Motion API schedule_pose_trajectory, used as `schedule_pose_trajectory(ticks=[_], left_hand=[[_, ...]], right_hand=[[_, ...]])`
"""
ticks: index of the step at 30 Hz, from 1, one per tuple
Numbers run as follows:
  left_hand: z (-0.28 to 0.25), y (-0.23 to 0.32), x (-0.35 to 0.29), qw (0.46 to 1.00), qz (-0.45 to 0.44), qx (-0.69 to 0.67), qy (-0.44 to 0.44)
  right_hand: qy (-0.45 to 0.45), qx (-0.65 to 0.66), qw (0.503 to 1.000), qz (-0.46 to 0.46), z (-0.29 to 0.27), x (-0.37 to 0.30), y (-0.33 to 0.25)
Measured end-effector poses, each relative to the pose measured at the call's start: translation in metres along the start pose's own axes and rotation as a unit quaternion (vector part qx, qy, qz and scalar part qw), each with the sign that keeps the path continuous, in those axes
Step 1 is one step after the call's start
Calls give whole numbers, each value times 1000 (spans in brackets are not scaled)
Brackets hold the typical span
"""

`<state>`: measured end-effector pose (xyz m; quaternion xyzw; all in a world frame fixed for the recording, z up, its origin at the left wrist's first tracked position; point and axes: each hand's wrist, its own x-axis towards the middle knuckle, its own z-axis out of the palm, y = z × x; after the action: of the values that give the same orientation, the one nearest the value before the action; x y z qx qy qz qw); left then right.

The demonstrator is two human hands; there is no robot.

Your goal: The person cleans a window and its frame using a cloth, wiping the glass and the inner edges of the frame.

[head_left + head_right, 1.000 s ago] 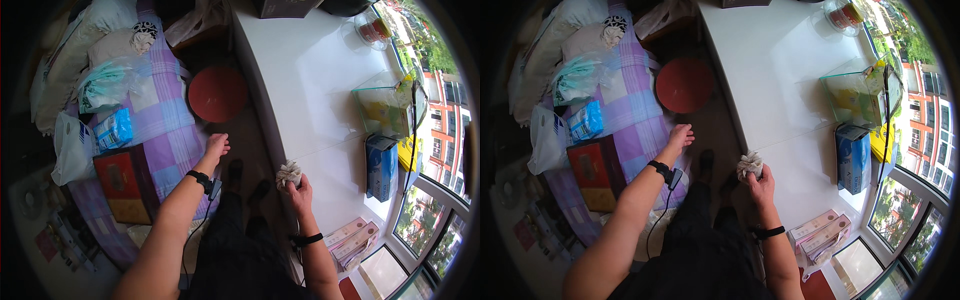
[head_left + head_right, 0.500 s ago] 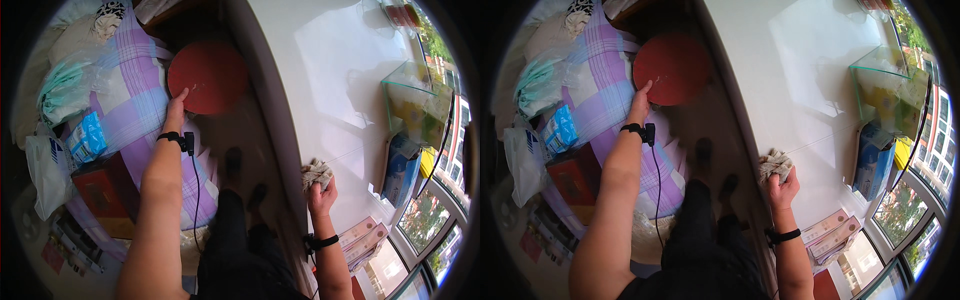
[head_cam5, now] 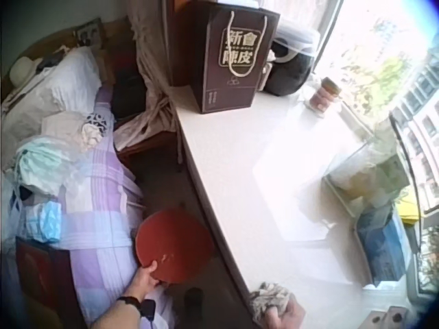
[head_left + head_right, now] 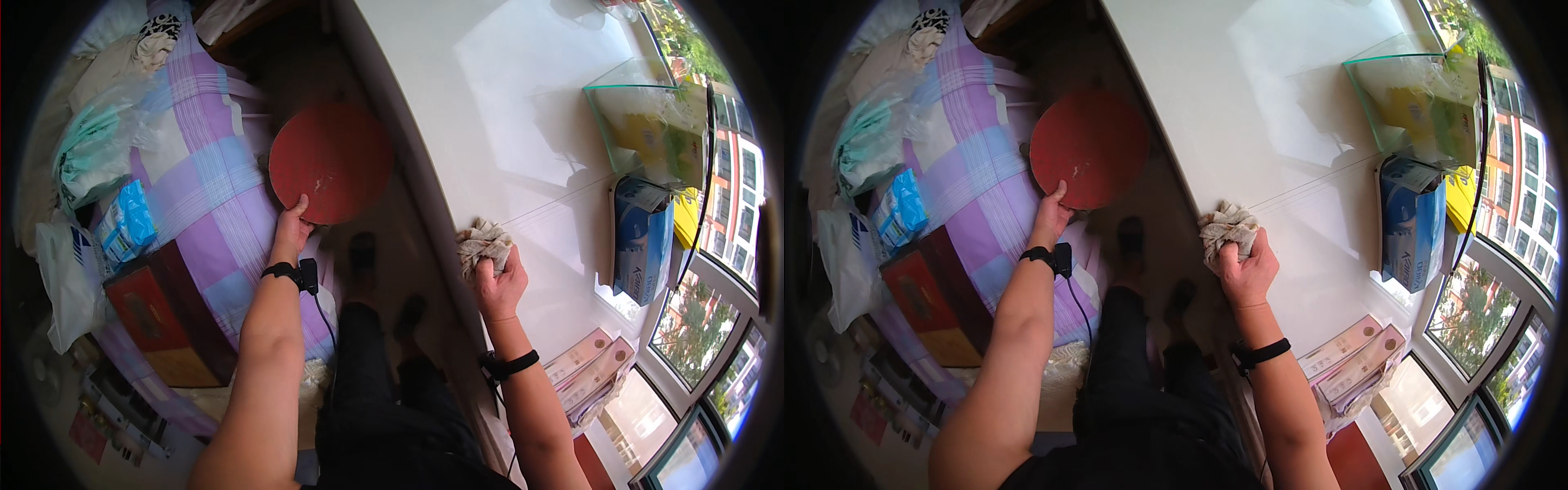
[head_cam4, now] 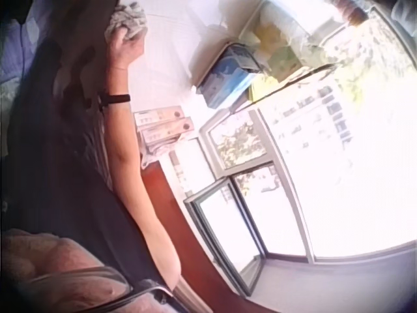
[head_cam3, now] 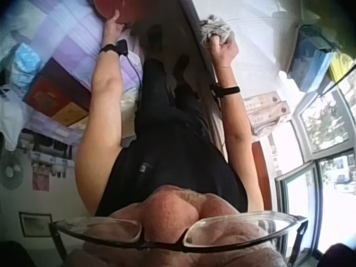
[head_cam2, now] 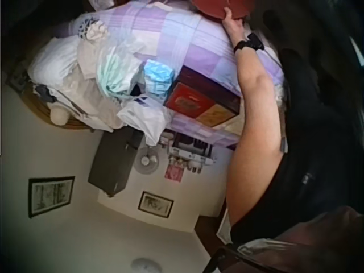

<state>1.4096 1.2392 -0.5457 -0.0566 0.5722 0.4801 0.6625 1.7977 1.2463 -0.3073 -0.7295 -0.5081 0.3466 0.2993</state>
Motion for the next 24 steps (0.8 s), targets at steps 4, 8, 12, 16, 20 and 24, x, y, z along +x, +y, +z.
schedule_pose_trajectory(ticks=[4, 8, 12, 16, 20, 24], left_hand=[[-3, -42, -40, 1000, -11, 12, 3], [-5, -84, -75, 999, -19, 31, -7], [-23, -125, -100, 999, -38, 32, -17], [-41, -161, -115, 998, -44, 29, -18], [-40, -178, -122, 997, -67, 29, -35], [-51, -171, -123, 994, -88, 51, -24]], right_hand=[[22, 3, 1000, -19, 2, 4, -9], [30, -39, 998, -30, 0, 6, 0], [23, -79, 996, -24, 2, 9, 6], [13, -82, 996, -44, 2, 7, 1], [12, -92, 995, -35, -3, 11, 12], [11, -75, 997, -33, 3, 8, 3]])
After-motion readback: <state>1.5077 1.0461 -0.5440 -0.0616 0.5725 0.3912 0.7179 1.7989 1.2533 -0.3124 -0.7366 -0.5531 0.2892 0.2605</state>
